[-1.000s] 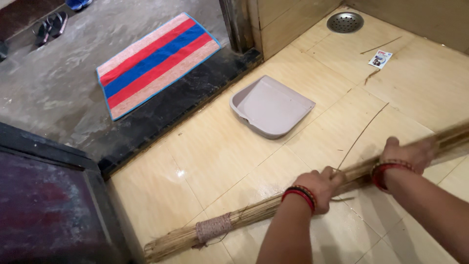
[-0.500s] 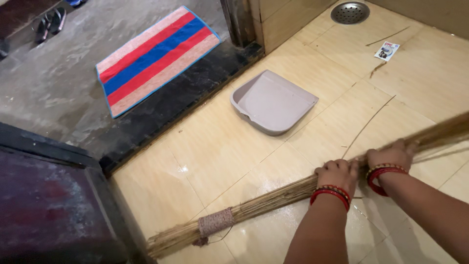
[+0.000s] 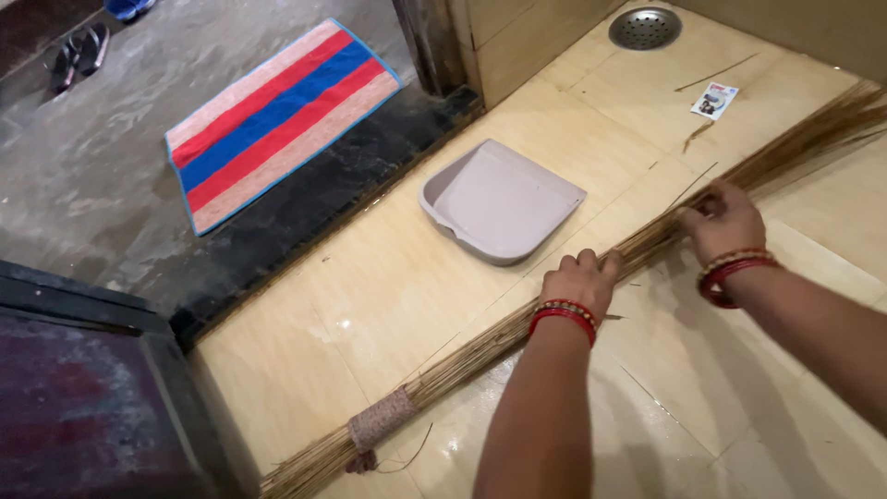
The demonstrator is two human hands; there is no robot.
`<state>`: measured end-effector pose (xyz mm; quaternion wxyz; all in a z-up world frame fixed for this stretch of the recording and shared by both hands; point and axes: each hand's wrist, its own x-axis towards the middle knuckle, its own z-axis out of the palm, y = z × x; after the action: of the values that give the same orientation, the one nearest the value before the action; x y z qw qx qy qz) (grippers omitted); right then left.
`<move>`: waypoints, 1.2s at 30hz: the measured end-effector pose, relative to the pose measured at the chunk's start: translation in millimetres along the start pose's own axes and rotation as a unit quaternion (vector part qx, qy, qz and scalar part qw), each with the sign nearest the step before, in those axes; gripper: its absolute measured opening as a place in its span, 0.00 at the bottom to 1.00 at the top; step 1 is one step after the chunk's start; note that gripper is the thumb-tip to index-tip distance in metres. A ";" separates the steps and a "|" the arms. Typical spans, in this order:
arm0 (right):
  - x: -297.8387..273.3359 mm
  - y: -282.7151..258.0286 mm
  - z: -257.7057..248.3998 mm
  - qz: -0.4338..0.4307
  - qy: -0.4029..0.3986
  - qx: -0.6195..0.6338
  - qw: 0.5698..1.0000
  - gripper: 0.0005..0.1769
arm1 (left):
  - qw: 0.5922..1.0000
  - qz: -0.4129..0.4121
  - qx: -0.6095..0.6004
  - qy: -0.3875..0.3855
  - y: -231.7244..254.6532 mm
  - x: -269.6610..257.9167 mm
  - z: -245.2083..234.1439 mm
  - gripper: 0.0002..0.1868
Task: The person gathers thin wooden sticks on a tiled floor and secures them into a bundle by wrapping a wire around one end.
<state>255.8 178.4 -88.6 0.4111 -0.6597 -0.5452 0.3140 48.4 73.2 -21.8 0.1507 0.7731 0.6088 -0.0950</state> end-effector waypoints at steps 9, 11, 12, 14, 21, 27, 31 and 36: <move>-100.7 -16.0 -26.2 0.190 0.212 -0.109 0.952 0.42 | 0.979 0.200 -0.041 -0.025 30.5 -47.0 11.9 0.33; -128.2 -4.6 -32.6 0.227 0.208 -0.111 0.945 0.45 | 0.969 0.243 -0.025 -0.048 45.7 -55.2 22.0 0.34; -138.8 2.0 -33.3 0.229 0.198 -0.137 0.943 0.45 | 0.967 0.246 -0.033 -0.057 47.0 -61.3 27.4 0.32; -148.8 14.6 -37.1 0.233 0.181 -0.191 0.936 0.45 | 0.963 0.255 -0.050 -0.076 50.2 -69.2 33.6 0.27; -124.1 38.6 -18.1 0.213 0.131 -0.272 0.929 0.54 | 0.971 0.211 -0.037 -0.106 43.3 -55.4 30.4 0.29; -75.2 30.8 -2.0 0.211 -0.016 -0.222 0.952 0.55 | 0.985 0.156 -0.042 -0.058 18.2 -34.1 27.2 0.33; -16.7 26.6 3.3 0.110 -0.124 -0.215 0.962 0.43 | 0.995 0.082 -0.043 -0.038 -3.2 -18.5 12.1 0.34; 32.5 10.1 2.4 0.107 -0.243 -0.014 0.964 0.38 | 0.999 0.022 -0.007 -0.035 -21.1 -9.7 -2.4 0.40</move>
<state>265.1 210.0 -97.5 0.2203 -0.6239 -0.5593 0.4995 25.5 69.7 -18.9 0.1794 0.7813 0.5867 -0.1149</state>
